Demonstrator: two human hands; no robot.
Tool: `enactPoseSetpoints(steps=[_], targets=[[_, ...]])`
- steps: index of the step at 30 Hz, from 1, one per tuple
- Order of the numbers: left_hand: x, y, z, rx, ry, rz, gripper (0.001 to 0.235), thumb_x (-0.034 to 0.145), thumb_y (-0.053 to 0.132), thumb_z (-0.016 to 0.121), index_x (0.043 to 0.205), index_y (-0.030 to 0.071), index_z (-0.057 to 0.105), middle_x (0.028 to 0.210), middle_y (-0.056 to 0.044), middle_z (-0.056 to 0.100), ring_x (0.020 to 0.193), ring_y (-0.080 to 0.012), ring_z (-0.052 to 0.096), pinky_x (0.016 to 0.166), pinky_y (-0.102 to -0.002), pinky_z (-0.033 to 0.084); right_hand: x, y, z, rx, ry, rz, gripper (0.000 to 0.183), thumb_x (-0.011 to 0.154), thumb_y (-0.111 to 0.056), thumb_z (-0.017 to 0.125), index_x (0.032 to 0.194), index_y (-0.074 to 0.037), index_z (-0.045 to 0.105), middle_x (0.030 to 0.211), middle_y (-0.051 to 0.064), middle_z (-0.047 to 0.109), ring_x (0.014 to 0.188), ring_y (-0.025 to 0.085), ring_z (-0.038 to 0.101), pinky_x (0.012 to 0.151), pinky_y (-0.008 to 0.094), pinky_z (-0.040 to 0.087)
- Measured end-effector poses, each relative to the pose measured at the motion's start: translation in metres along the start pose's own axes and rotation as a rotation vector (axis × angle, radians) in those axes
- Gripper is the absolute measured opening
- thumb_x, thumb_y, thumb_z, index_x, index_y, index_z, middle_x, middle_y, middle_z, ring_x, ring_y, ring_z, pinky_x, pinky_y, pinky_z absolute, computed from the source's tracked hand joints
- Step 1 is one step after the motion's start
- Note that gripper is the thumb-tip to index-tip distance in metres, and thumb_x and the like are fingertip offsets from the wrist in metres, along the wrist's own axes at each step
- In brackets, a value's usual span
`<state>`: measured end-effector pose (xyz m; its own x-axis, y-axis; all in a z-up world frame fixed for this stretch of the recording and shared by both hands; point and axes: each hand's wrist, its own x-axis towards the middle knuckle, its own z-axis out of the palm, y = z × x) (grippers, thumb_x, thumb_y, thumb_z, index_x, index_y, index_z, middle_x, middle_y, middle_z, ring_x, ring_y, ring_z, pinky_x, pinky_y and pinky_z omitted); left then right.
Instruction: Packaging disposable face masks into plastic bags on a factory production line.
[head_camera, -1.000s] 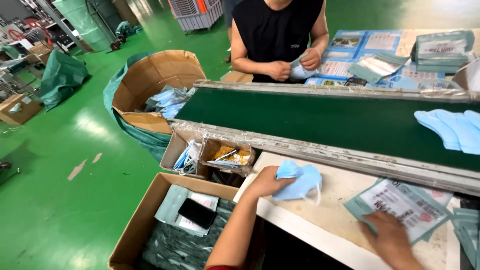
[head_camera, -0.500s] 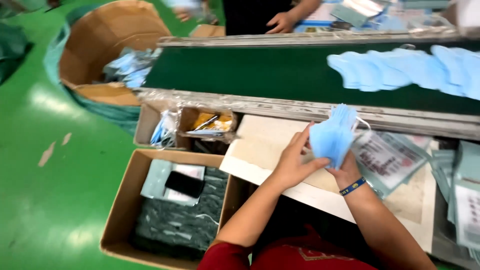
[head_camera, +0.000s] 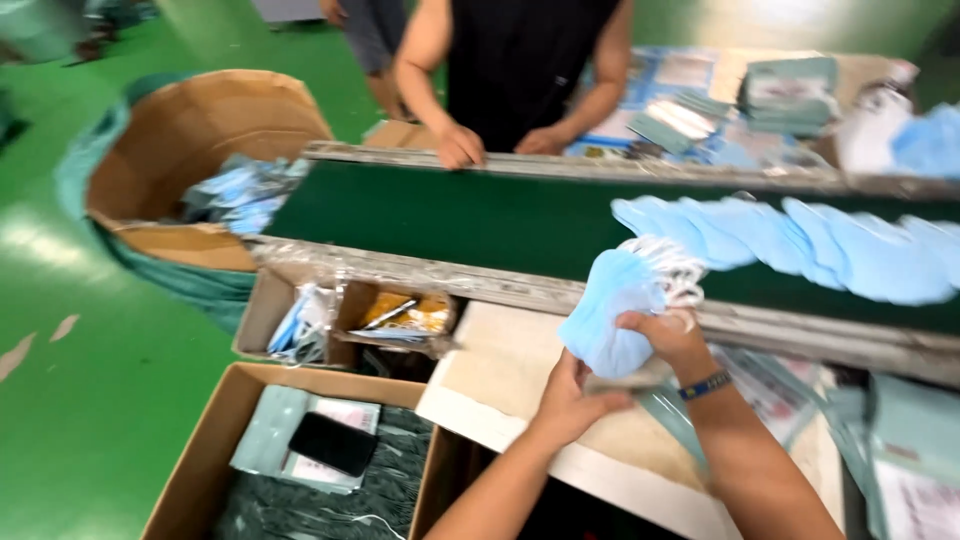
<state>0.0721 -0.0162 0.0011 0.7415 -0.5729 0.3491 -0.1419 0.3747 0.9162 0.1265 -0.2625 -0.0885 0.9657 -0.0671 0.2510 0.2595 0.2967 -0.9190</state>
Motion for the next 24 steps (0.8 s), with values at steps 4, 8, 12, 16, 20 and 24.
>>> enactPoseSetpoints(steps=[4, 8, 12, 16, 20, 24], targets=[[0.043, -0.07, -0.056, -0.278, 0.234, -0.076, 0.065, 0.087, 0.012, 0.078, 0.144, 0.002, 0.049, 0.139, -0.011, 0.059, 0.129, -0.0204, 0.056, 0.11, -0.036, 0.045, -0.015, -0.073, 0.082, -0.657, 0.179, -0.241, 0.052, 0.075, -0.009, 0.095, 0.121, -0.003, 0.072, 0.116, 0.01, 0.077, 0.102, 0.017, 0.071, 0.091, 0.035, 0.06], [0.076, -0.065, -0.152, -0.69, 0.226, -0.076, 0.058, 0.092, 0.018, 0.077, 0.143, 0.004, 0.052, 0.136, -0.01, 0.063, 0.123, -0.0238, 0.063, 0.106, -0.043, 0.05, -0.05, -0.094, 0.106, -0.664, -0.089, -0.236, 0.057, 0.07, -0.013, 0.087, 0.122, -0.004, 0.066, 0.111, 0.005, 0.065, 0.091, 0.013, 0.064, 0.076, 0.027, 0.054], [0.081, -0.052, -0.244, -0.703, 0.162, 0.086, 0.056, 0.095, 0.018, 0.076, 0.144, 0.004, 0.052, 0.138, -0.009, 0.062, 0.126, -0.024, 0.062, 0.111, -0.043, 0.051, -0.088, -0.051, 0.08, -0.726, -0.082, 0.117, 0.024, 0.079, -0.015, 0.082, 0.101, -0.005, 0.08, 0.084, 0.002, 0.074, 0.07, 0.011, 0.065, 0.063, 0.026, 0.053], [0.076, -0.021, -0.281, -0.689, 0.259, 0.071, 0.053, 0.102, 0.02, 0.076, 0.145, 0.001, 0.052, 0.139, -0.011, 0.061, 0.126, -0.0254, 0.061, 0.112, -0.043, 0.051, -0.109, 0.029, 0.073, -0.435, -0.102, 0.32, 0.019, 0.082, -0.01, 0.079, 0.097, 0.0, 0.078, 0.076, 0.006, 0.076, 0.069, 0.011, 0.064, 0.062, 0.028, 0.052], [0.07, 0.015, -0.284, -0.632, 0.148, 0.194, 0.06, 0.09, 0.023, 0.079, 0.142, 0.003, 0.056, 0.137, -0.011, 0.064, 0.123, -0.0264, 0.064, 0.108, -0.044, 0.052, -0.111, 0.069, 0.094, -0.266, -0.268, 0.476, 0.014, 0.084, -0.008, 0.078, 0.093, 0.004, 0.078, 0.075, 0.007, 0.077, 0.069, 0.011, 0.067, 0.063, 0.027, 0.055], [0.078, 0.03, -0.315, -0.361, 0.257, 0.06, 0.059, 0.092, 0.019, 0.08, 0.142, 0.002, 0.055, 0.133, -0.011, 0.065, 0.118, -0.0257, 0.063, 0.101, -0.046, 0.052, -0.11, 0.084, 0.096, -0.27, -0.31, 0.573, 0.014, 0.084, -0.007, 0.081, 0.094, 0.002, 0.079, 0.078, 0.006, 0.078, 0.071, 0.011, 0.067, 0.066, 0.027, 0.056]])
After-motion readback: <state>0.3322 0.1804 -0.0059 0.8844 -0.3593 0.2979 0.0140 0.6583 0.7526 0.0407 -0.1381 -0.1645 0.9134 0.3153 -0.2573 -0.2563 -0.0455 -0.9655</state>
